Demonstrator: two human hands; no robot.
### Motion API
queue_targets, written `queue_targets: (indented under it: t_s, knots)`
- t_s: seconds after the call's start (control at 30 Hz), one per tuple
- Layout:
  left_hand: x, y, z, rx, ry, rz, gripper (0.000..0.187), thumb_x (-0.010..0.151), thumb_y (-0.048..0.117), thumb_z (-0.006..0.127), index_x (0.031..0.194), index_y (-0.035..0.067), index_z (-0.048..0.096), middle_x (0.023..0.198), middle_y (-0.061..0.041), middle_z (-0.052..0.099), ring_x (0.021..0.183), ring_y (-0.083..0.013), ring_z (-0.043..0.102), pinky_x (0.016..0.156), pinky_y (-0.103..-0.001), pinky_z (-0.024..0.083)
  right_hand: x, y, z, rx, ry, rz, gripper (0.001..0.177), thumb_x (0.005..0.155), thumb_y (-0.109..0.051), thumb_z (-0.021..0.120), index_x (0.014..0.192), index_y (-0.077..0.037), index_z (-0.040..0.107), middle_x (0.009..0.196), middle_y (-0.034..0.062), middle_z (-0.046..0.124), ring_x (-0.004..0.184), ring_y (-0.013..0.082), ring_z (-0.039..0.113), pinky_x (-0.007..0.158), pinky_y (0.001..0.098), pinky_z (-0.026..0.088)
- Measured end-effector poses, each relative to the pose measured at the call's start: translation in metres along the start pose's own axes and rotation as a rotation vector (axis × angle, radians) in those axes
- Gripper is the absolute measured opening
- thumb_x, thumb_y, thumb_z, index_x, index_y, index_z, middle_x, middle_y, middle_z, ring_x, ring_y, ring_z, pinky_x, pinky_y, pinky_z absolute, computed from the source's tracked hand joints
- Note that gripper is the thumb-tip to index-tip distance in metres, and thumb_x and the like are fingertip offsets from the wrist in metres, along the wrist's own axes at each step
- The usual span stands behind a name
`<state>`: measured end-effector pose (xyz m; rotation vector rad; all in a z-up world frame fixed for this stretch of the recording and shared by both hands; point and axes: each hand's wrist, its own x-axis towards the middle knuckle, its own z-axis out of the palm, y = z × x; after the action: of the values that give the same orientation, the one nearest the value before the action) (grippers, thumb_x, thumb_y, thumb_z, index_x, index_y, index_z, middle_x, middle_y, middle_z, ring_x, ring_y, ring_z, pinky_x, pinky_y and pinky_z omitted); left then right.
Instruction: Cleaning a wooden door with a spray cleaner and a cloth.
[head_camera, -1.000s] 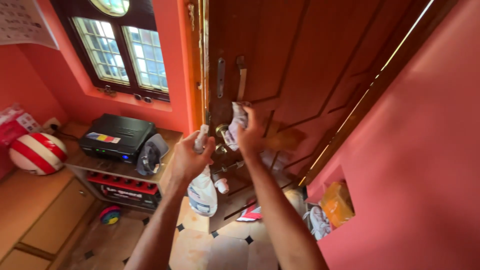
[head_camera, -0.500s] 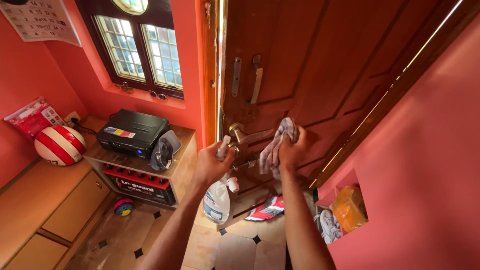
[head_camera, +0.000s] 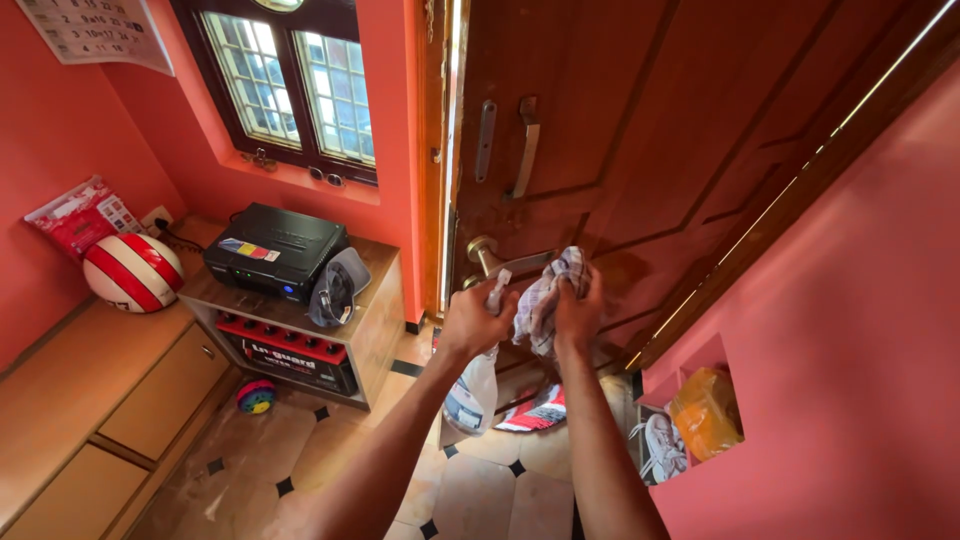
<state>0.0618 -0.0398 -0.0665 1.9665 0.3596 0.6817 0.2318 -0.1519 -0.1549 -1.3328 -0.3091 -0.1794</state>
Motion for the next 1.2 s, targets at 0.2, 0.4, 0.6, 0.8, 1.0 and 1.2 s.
queue_targets:
  t_s: [0.2, 0.4, 0.6, 0.8, 1.0, 1.2]
  knots:
    - [0.002, -0.026, 0.003, 0.068, 0.179, 0.088, 0.033, 0.091, 0.034, 0.074, 0.086, 0.001, 0.069, 0.066, -0.019, 0.068, 0.058, -0.0334, 0.070, 0.057, -0.044, 0.053, -0.004, -0.002, 0.011, -0.038, -0.037, -0.122, 0.046, 0.091, -0.003, 0.066, 0.136, -0.003, 0.055, 0.129, 0.0108, 0.066, 0.117, 0.0218, 0.063, 0.102, 0.0326, 0.048]
    - [-0.017, -0.010, -0.029, -0.107, 0.037, -0.174, 0.033, 0.090, 0.035, 0.068, 0.085, 0.003, 0.067, 0.063, -0.015, 0.071, 0.056, -0.0283, 0.076, 0.054, -0.042, 0.058, -0.003, -0.003, 0.021, -0.210, 0.010, -0.127, 0.047, 0.090, -0.005, 0.068, 0.136, -0.004, 0.057, 0.125, 0.0129, 0.069, 0.117, 0.0243, 0.066, 0.103, 0.0350, 0.049]
    - [-0.022, -0.027, -0.014, 0.135, 0.068, 0.021, 0.033, 0.087, 0.033, 0.075, 0.089, 0.001, 0.070, 0.068, -0.023, 0.068, 0.064, -0.0385, 0.073, 0.060, -0.045, 0.055, -0.014, -0.003, 0.025, -0.277, -0.022, -0.261, 0.047, 0.088, -0.001, 0.067, 0.134, -0.002, 0.059, 0.129, 0.0169, 0.068, 0.121, 0.0291, 0.064, 0.106, 0.0388, 0.047]
    - [-0.003, -0.029, 0.026, 0.053, 0.095, 0.083, 0.027, 0.088, 0.028, 0.071, 0.093, 0.002, 0.073, 0.072, -0.026, 0.067, 0.072, -0.0447, 0.070, 0.062, -0.047, 0.056, -0.007, 0.024, 0.016, -0.132, -0.018, -0.191, 0.047, 0.088, 0.002, 0.064, 0.135, 0.000, 0.056, 0.131, 0.0153, 0.067, 0.122, 0.0268, 0.064, 0.107, 0.0358, 0.048]
    - [0.004, -0.011, 0.036, 0.034, 0.112, 0.111, 0.030, 0.086, 0.030, 0.074, 0.087, 0.000, 0.070, 0.075, -0.024, 0.070, 0.071, -0.0434, 0.071, 0.061, -0.047, 0.055, -0.004, 0.026, 0.009, -0.009, -0.034, -0.092, 0.047, 0.091, 0.003, 0.060, 0.137, -0.001, 0.053, 0.134, 0.0120, 0.065, 0.124, 0.0227, 0.063, 0.106, 0.0331, 0.048]
    - [-0.003, -0.031, 0.016, 0.081, 0.162, 0.169, 0.029, 0.087, 0.029, 0.075, 0.088, 0.001, 0.069, 0.072, -0.023, 0.070, 0.069, -0.0426, 0.070, 0.060, -0.045, 0.055, -0.008, 0.008, 0.022, -0.187, -0.033, -0.151, 0.043, 0.092, -0.005, 0.063, 0.135, -0.001, 0.056, 0.124, 0.0153, 0.069, 0.113, 0.0253, 0.066, 0.100, 0.0353, 0.050]
